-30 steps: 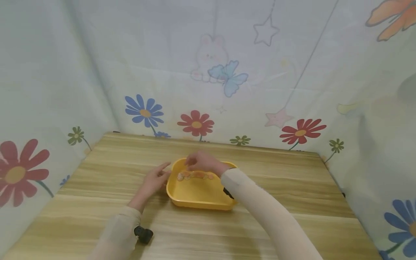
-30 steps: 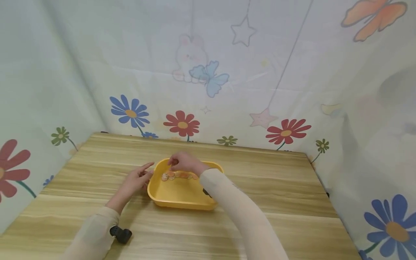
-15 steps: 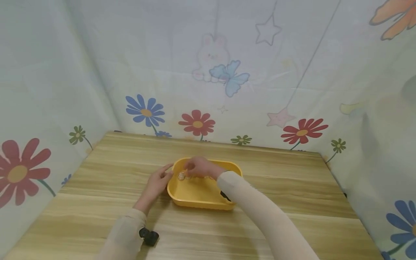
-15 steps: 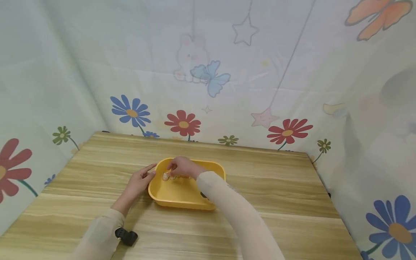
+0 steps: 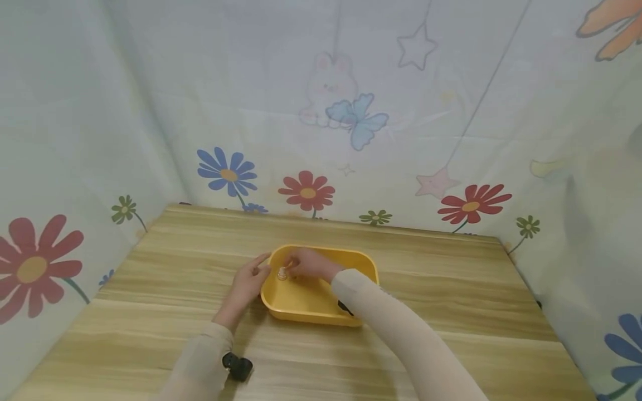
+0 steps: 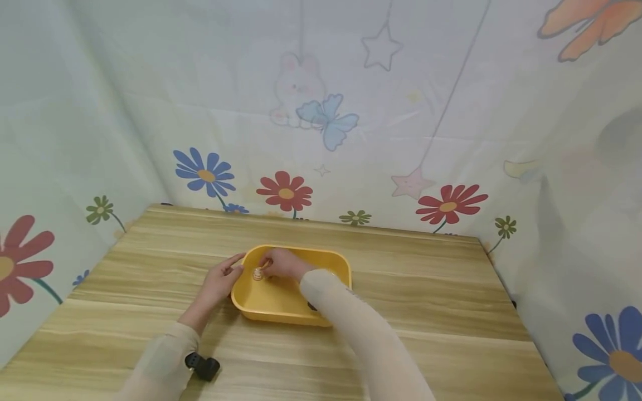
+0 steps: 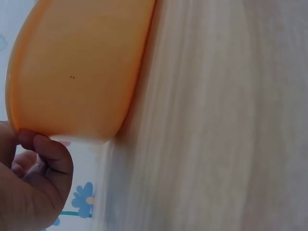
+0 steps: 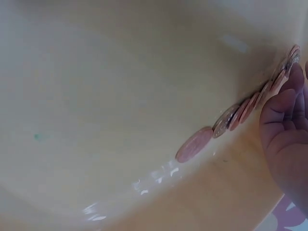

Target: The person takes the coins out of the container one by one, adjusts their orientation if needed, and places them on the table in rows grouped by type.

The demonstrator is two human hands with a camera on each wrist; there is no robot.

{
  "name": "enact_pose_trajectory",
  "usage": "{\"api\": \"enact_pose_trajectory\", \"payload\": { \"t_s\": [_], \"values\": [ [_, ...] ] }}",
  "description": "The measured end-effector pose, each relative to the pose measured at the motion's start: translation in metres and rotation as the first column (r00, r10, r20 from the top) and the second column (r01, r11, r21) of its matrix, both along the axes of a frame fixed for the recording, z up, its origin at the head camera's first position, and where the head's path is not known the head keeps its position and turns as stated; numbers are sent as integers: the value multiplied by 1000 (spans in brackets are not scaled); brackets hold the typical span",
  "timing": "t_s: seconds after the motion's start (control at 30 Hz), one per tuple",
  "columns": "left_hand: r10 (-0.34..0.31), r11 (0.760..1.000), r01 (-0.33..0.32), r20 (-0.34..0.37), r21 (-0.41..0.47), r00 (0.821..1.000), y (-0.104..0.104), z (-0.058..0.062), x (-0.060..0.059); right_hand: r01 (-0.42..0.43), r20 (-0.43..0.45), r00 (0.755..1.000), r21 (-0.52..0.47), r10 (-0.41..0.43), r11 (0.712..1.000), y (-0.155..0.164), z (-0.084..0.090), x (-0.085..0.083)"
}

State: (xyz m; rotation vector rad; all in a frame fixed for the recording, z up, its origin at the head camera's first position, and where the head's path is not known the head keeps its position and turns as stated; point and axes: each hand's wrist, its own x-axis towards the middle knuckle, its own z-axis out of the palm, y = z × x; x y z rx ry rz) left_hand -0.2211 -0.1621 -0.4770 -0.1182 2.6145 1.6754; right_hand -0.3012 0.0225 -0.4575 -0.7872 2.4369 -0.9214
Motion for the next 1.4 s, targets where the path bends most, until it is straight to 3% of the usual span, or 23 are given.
{"api": "enact_pose_trajectory", "payload": {
  "t_s": [0.37,0.73,1.03,1.4],
  "values": [
    [92,996,-92,5,22,996,11,2,3,33,-82,996,3,-32,999,-8,-12,2],
    [84,995,-85,-22,-50,996,13,3,2,84,-91,992,-33,-86,996,-12,-20,0],
    [75,994,-76,-19,-74,997,12,5,3,86,-119,989,-33,-90,996,-14,-17,5],
    [92,989,-99,-67,-106,993,14,5,3,79,-99,992,-24,-81,997,-14,-16,2]
  ]
}}
